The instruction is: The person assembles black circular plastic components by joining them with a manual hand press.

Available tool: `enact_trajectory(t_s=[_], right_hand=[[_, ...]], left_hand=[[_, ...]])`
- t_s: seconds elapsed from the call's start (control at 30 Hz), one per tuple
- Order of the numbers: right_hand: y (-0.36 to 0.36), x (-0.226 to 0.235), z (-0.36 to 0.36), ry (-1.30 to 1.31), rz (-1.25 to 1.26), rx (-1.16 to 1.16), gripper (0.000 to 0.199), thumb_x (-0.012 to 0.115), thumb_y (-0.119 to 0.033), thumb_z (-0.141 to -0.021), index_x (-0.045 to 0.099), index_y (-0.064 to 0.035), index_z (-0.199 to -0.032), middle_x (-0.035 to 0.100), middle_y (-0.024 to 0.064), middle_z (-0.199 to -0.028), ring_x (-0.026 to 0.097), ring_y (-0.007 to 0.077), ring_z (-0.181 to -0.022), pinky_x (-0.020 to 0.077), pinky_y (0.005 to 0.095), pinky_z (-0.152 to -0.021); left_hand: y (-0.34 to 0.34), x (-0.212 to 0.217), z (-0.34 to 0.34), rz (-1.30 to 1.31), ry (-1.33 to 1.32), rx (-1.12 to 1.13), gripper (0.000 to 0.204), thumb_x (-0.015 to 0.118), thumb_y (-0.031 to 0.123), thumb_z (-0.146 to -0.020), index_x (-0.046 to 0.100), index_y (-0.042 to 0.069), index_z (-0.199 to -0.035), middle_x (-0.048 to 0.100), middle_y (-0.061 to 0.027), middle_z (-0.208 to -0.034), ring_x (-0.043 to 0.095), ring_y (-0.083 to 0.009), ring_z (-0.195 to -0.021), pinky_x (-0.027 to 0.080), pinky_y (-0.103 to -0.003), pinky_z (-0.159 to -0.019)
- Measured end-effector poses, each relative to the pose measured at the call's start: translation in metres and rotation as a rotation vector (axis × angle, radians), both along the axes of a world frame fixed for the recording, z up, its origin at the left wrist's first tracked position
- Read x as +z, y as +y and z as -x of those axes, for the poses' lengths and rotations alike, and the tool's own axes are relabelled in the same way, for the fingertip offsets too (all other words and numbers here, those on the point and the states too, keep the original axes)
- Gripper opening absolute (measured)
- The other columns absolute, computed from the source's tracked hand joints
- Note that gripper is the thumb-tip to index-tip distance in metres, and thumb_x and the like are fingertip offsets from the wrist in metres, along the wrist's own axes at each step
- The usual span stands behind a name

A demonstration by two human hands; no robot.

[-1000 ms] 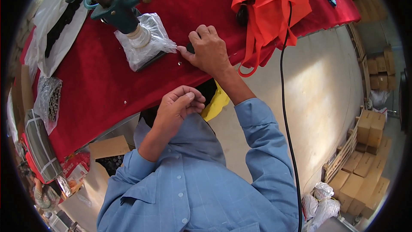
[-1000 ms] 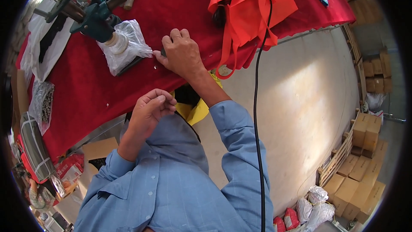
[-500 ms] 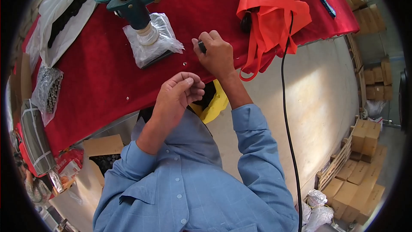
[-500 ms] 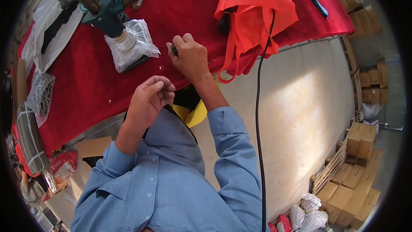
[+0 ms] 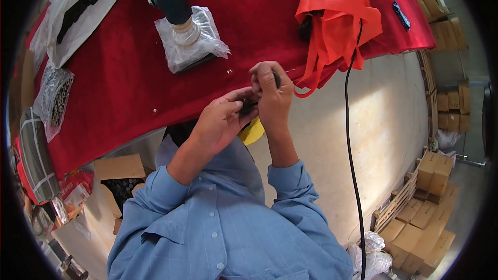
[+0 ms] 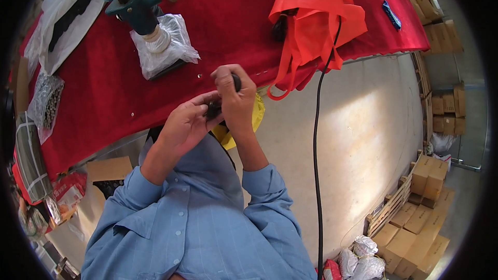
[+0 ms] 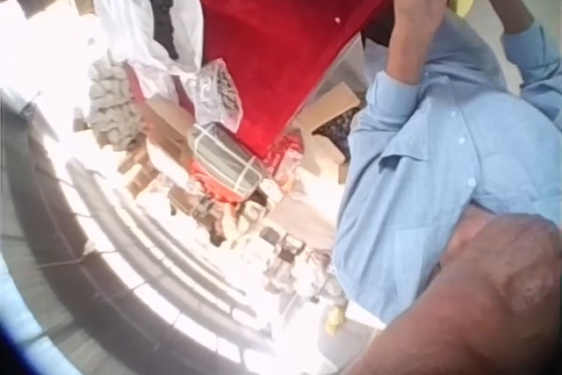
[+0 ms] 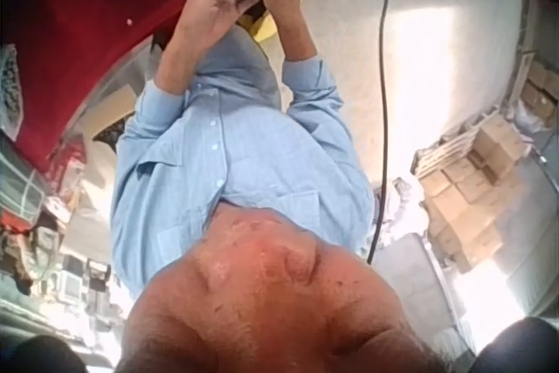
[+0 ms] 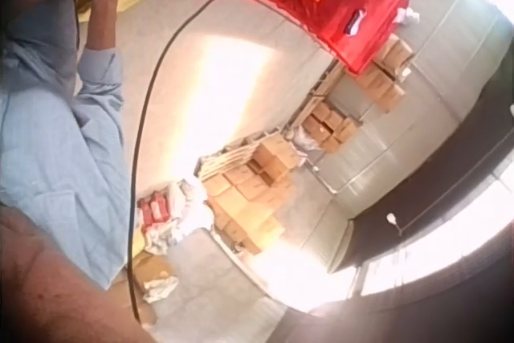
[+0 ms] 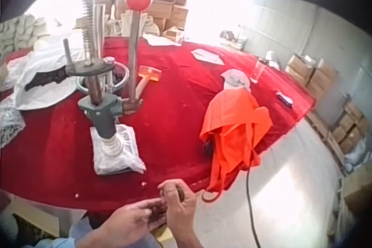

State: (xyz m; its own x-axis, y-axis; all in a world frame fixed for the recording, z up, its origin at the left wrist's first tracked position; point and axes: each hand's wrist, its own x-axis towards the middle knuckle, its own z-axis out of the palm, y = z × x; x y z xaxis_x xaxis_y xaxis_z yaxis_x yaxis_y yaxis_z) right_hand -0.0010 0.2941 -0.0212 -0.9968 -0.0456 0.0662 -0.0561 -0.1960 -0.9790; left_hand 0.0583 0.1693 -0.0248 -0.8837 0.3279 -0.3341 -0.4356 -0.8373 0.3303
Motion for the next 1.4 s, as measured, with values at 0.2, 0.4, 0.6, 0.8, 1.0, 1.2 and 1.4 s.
enact_trajectory(t_s=[0.2,0.4,0.6,0.8,1.0,1.2,1.4], right_hand=[[0.025,-0.001,-0.016,-0.233,0.321,-0.03,0.016,0.055,-0.018,-0.104,0.059,-0.0032,-0.109,0.061,0.0034,-0.093,0.052,0.006,-0.072,0.0379,0.0193,-0.055],[0.033,-0.004,-0.051,-0.4,0.462,0.158,0.037,0.05,-0.011,-0.104,0.045,0.0027,-0.138,0.055,0.0167,-0.133,0.062,0.0158,-0.097,0.0502,0.0274,-0.077],[0.027,-0.006,-0.067,-0.192,0.281,0.169,0.043,0.053,-0.009,-0.102,0.043,0.0063,-0.14,0.051,0.0255,-0.141,0.064,0.0175,-0.099,0.049,0.0267,-0.077],[0.029,-0.002,-0.07,-0.123,0.149,0.196,0.04,0.048,-0.002,-0.103,0.048,0.0034,-0.142,0.059,0.017,-0.135,0.058,0.0093,-0.092,0.0495,0.0242,-0.074],[0.019,0.005,-0.078,0.035,-0.004,0.104,0.025,0.051,0.003,-0.099,0.057,0.0016,-0.123,0.061,0.0146,-0.129,0.06,0.0116,-0.092,0.0501,0.0235,-0.078],[0.019,0.012,-0.076,0.21,-0.228,0.082,0.022,0.058,0.005,-0.094,0.061,-0.0003,-0.116,0.059,0.0134,-0.115,0.061,0.0143,-0.085,0.0518,0.0249,-0.073],[0.018,0.017,-0.076,0.28,-0.205,0.102,0.024,0.062,0.004,-0.093,0.062,0.0008,-0.116,0.06,0.014,-0.113,0.061,0.0142,-0.079,0.0517,0.0252,-0.066]], left_hand=[[-0.004,0.008,-0.019,0.243,0.006,0.049,0.035,0.044,-0.004,-0.1,0.048,-0.008,-0.135,0.058,-0.0186,-0.126,0.062,-0.0276,-0.119,0.051,-0.038,-0.108],[-0.016,-0.007,-0.028,0.01,-0.012,0.091,0.027,0.047,0.002,-0.103,0.051,-0.004,-0.129,0.06,-0.0177,-0.12,0.065,-0.0292,-0.115,0.058,-0.038,-0.099],[-0.019,-0.006,-0.028,-0.083,-0.026,0.104,0.027,0.041,0.001,-0.1,0.051,-0.004,-0.124,0.06,-0.0148,-0.108,0.065,-0.0279,-0.11,0.056,-0.043,-0.1],[-0.021,0.002,-0.029,-0.029,0.025,0.108,0.026,0.049,0.004,-0.096,0.055,-0.001,-0.121,0.058,-0.01,-0.102,0.063,-0.0191,-0.096,0.054,-0.034,-0.089],[-0.007,0.01,-0.033,0.666,0.202,0.164,0.033,0.071,0.003,-0.088,0.06,0.001,-0.119,0.059,-0.0057,-0.105,0.057,-0.011,-0.094,0.048,-0.027,-0.085],[-0.007,0.013,-0.034,1.15,0.649,0.361,0.029,0.075,-0.005,-0.082,0.067,0.002,-0.11,0.063,-0.0085,-0.11,0.061,-0.0123,-0.086,0.05,-0.025,-0.076],[-0.009,0.017,-0.033,1.306,0.829,0.446,0.029,0.078,-0.005,-0.079,0.068,0.001,-0.105,0.066,-0.0124,-0.105,0.066,-0.0178,-0.086,0.055,-0.028,-0.07]])
